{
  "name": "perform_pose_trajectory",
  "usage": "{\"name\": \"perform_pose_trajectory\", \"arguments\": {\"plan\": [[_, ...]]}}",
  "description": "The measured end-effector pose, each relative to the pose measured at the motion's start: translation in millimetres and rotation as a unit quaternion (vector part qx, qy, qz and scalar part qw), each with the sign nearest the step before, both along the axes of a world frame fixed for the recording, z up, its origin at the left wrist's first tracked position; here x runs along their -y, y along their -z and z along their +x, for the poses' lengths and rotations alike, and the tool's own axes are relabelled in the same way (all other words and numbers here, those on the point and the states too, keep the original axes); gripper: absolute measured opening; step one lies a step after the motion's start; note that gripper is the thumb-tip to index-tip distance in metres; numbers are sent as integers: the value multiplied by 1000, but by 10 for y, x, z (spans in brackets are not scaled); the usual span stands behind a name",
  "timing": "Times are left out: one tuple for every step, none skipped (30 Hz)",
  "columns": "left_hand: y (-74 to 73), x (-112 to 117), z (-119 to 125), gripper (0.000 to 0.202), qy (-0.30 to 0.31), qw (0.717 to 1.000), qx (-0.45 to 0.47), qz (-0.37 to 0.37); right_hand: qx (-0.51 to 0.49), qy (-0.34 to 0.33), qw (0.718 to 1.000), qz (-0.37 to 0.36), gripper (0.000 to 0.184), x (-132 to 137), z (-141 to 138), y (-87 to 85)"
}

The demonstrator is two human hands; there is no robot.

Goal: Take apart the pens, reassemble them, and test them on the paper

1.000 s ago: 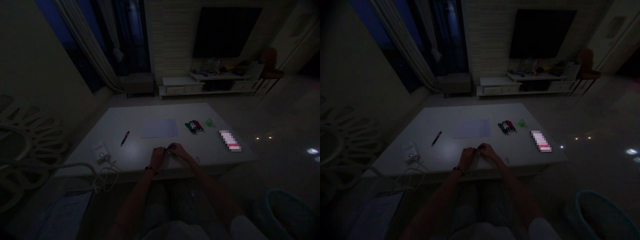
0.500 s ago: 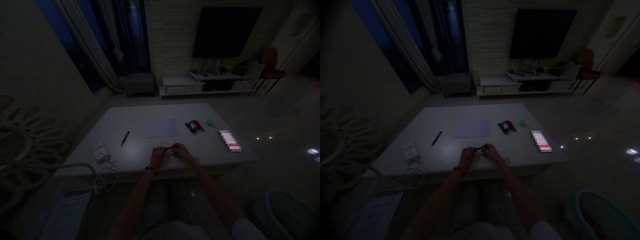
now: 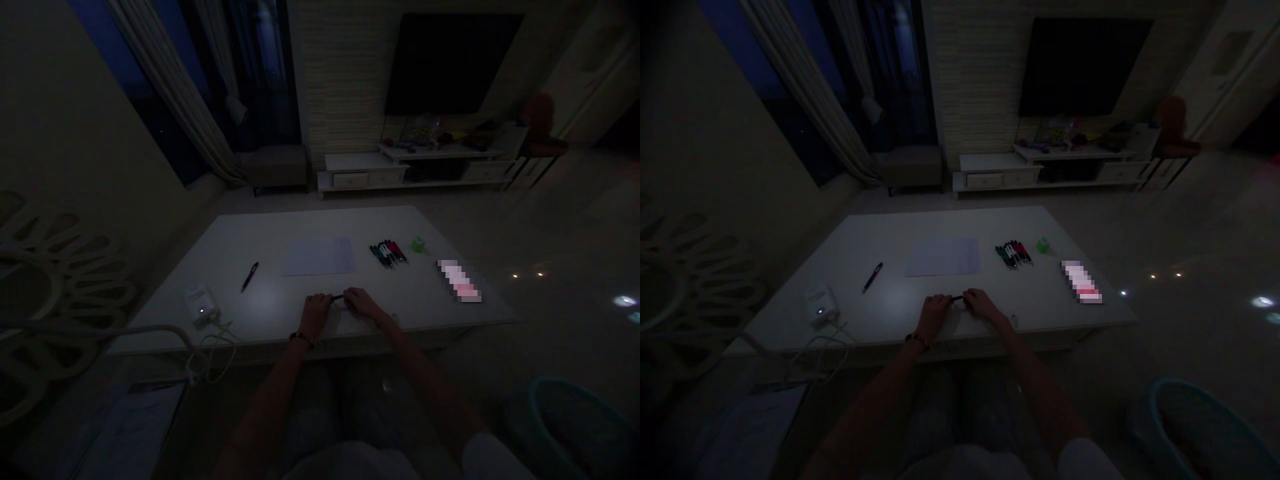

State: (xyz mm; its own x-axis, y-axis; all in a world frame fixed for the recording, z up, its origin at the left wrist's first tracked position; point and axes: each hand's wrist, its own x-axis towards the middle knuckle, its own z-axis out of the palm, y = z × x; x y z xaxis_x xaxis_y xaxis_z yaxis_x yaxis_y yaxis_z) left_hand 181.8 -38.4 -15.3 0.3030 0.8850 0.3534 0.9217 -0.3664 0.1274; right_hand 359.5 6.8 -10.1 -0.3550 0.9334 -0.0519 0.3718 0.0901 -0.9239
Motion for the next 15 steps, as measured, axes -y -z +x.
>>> {"name": "perform_pose_trajectory", "arguments": {"plan": [[-1,1,0,17,0,1000,2,0,14,1,1000,6,48,-3,-2,2],[-1,2,1,17,1,1000,4,-1,28,3,1000,11,51,-8,-6,5],[-1,3,0,16,1,1000,5,-2,40,4,999,15,53,-14,-11,8],[-2,3,0,16,1,1000,5,-2,46,3,999,18,55,-21,-14,10],[-2,3,-1,16,2,1000,5,-2,46,-1,999,19,55,-28,-16,12],[-1,2,-1,16,2,1000,3,-2,40,-8,999,17,54,-33,-16,13],[-1,0,-2,17,2,1000,0,-2,29,-17,999,14,52,-36,-13,14],[0,-2,-3,17,2,1000,-4,-2,16,-25,1000,10,50,-35,-9,13],[2,-5,-3,17,1,1000,-8,-1,4,-31,1000,1,49,-32,-5,12],[4,-8,-3,17,1,1000,-10,-1,-4,-33,999,-12,49,-27,-1,9],[5,-11,-3,18,1,1000,-11,-1,-7,-31,999,-29,50,-20,1,4],[6,-12,-3,17,1,1000,-10,-1,-4,-27,999,-44,52,-14,1,-2],[6,-12,-2,17,1,1000,-8,-2,2,-24,998,-58,54,-10,-1,-11],[4,-11,0,17,-1,1000,-5,-2,7,-19,998,-67,56,-7,-5,-20],[0,-8,1,17,-3,1000,-3,-2,7,-15,997,-69,56,-5,-11,-30]]}}
